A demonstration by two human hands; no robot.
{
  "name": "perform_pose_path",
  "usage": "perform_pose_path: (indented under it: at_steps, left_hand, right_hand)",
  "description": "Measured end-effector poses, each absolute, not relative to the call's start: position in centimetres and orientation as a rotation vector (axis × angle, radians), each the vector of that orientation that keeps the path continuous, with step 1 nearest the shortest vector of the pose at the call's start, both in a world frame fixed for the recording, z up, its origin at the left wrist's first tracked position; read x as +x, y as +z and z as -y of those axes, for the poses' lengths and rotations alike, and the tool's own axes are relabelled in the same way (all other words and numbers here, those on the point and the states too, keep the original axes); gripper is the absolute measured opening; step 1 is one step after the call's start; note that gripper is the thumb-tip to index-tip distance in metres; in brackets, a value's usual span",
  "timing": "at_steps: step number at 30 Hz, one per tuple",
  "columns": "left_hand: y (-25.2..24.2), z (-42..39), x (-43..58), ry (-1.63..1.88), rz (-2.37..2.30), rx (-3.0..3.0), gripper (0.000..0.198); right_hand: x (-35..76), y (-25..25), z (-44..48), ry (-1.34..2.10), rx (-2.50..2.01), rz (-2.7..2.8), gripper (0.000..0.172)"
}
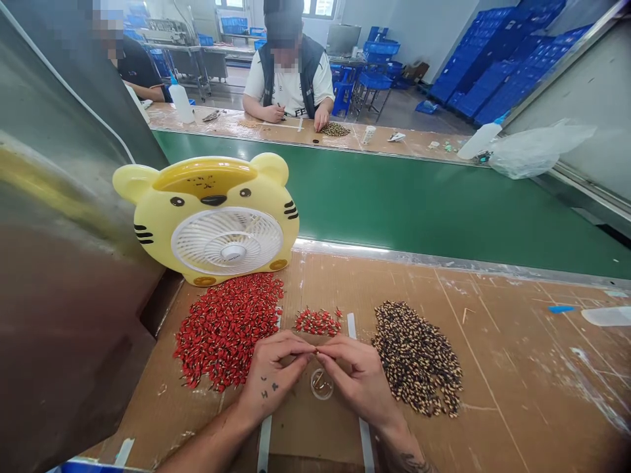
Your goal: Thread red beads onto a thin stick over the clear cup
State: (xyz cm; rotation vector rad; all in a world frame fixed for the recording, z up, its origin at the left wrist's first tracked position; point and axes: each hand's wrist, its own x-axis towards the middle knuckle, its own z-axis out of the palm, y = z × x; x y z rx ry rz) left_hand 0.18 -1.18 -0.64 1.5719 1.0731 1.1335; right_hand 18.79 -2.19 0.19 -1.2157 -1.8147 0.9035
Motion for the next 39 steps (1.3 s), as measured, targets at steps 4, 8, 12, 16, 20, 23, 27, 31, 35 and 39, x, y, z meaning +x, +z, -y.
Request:
perform_pose_path:
  at_steps: [4, 8, 12, 16, 20, 23, 27, 31, 35, 39]
  left_hand:
    - [-0.9, 1.4, 0.1, 1.083, -1.071, 1.627, 0.020]
    - [-0.7, 1.6, -0.1, 1.089, -1.052, 1.669, 0.020]
    - [-0.4, 1.4, 0.3, 1.065, -1.053, 1.745, 0.019]
    - [-0.2, 0.6, 0.3, 0.986, -1.063, 1.924, 0.023]
    - [0.8, -1.0, -1.2, 0.744, -1.297, 2.240, 0.026]
    - [2.2, -2.5, -2.3, 0.300, -1.511, 2.403, 0.030]
    - [3.3, -3.7, -2.5, -0.120, -1.493, 2.497, 0.032]
    - [3.0, -4.1, -2.1, -0.199, -1.470, 2.512, 0.030]
    - [2.5, -4.3, -2.0, -0.180, -1.524, 2.497, 0.028]
    - [2.9, -4.4, -2.0, -0.162, -1.519, 2.527, 0.026]
  right_hand:
    - [19.0, 0.2, 2.3, 0.906, -1.217, 1.856, 0.014]
    - [19.0, 0.3, 2.2, 0.924, -1.182, 1.856, 0.015]
    - [18.7, 0.6, 2.0, 0.918, -1.227, 1.847, 0.016]
    - [19.5, 0.5, 1.5, 0.795, -1.400, 1.797, 0.018]
    - [21.1, -0.2, 0.9, 0.571, -1.593, 1.824, 0.020]
    - [21.5, -0.8, 0.9, 0.499, -1.642, 1.893, 0.019]
    - [20.8, -1.3, 1.0, 0.478, -1.643, 1.931, 0.018]
    - [20.3, -1.3, 1.0, 0.492, -1.620, 1.934, 0.020]
    - [20.9, -0.6, 1.1, 0.558, -1.610, 1.885, 0.022]
    - [21.8, 0.9, 1.8, 0.706, -1.544, 1.892, 0.021]
